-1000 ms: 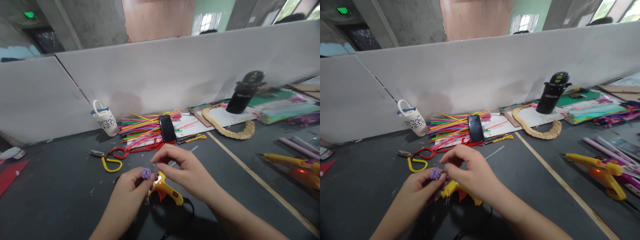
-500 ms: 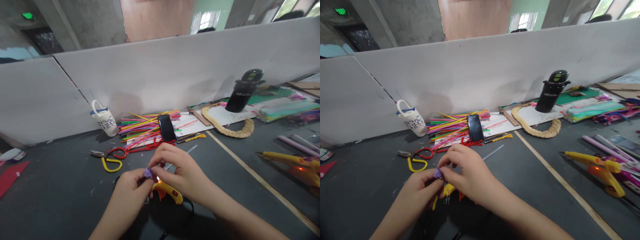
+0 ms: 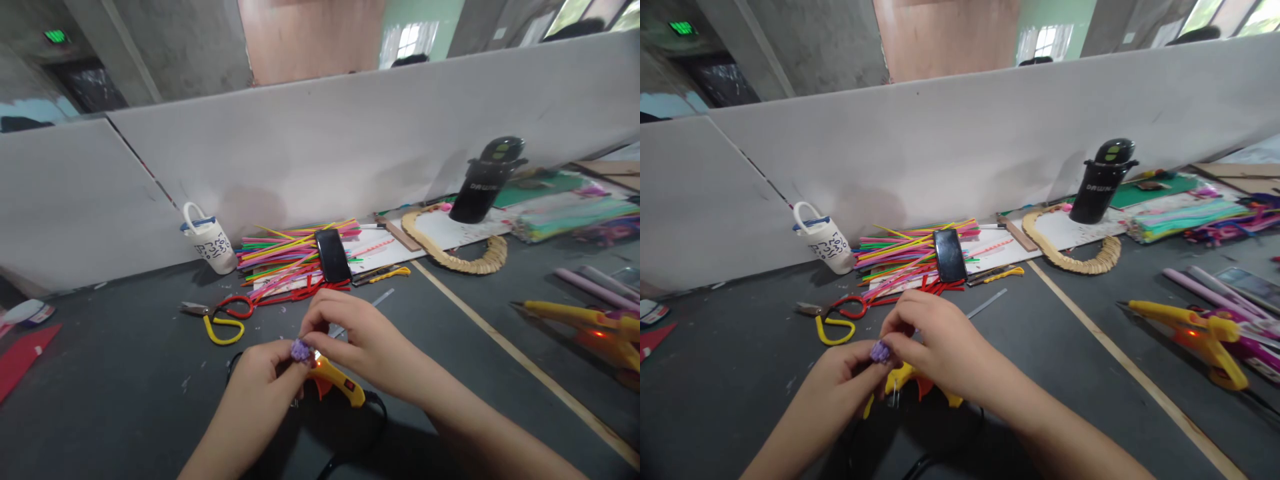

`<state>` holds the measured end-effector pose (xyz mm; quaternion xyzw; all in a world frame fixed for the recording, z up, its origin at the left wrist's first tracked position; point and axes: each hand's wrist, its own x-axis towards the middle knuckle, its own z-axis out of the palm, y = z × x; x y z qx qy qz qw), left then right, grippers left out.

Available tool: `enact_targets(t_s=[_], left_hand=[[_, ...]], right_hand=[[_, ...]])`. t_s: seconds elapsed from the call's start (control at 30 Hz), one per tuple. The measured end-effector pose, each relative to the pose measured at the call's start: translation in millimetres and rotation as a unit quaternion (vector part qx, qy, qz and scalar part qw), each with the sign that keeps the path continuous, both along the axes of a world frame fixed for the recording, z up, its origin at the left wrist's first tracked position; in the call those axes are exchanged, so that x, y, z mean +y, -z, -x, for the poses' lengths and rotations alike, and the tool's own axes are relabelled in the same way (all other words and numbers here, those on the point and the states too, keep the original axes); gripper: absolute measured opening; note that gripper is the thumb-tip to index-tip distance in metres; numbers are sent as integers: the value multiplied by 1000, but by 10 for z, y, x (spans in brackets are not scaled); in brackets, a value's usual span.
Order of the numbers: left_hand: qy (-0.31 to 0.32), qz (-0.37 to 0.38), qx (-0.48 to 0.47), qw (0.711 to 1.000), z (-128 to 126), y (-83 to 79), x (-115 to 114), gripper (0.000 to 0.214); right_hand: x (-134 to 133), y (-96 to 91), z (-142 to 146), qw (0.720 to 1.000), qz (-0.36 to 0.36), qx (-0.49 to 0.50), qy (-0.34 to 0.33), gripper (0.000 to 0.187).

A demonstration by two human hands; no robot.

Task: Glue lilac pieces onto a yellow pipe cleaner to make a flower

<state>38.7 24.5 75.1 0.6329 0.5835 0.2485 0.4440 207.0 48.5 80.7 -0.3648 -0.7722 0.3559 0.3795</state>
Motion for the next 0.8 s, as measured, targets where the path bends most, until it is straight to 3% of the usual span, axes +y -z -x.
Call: enact_targets(t_s=[0.13, 0.23, 0.43, 0.53, 0.7, 0.8], left_hand=[[-65, 33, -111, 991, 46, 29, 27, 21], [-120, 17, -141, 983, 80, 19, 26, 20], [-146, 24, -193, 970, 76, -4, 31, 19], [-156, 17, -219, 963, 90, 15, 39, 18], [-182, 12, -271, 945, 142, 67, -6, 21], [-192, 18, -302, 934, 145, 86, -33, 23]], right_hand=[[19, -22, -30, 999, -3, 33, 19, 16], [17, -56, -51, 1000, -15, -11, -6, 16], [-24, -61, 59, 977, -174, -127, 9, 15], [-39, -38, 124, 965, -227, -134, 19, 18], [-100, -10, 165, 983, -176, -21, 52, 11], [-155, 40, 202, 981, -182, -19, 59, 11]])
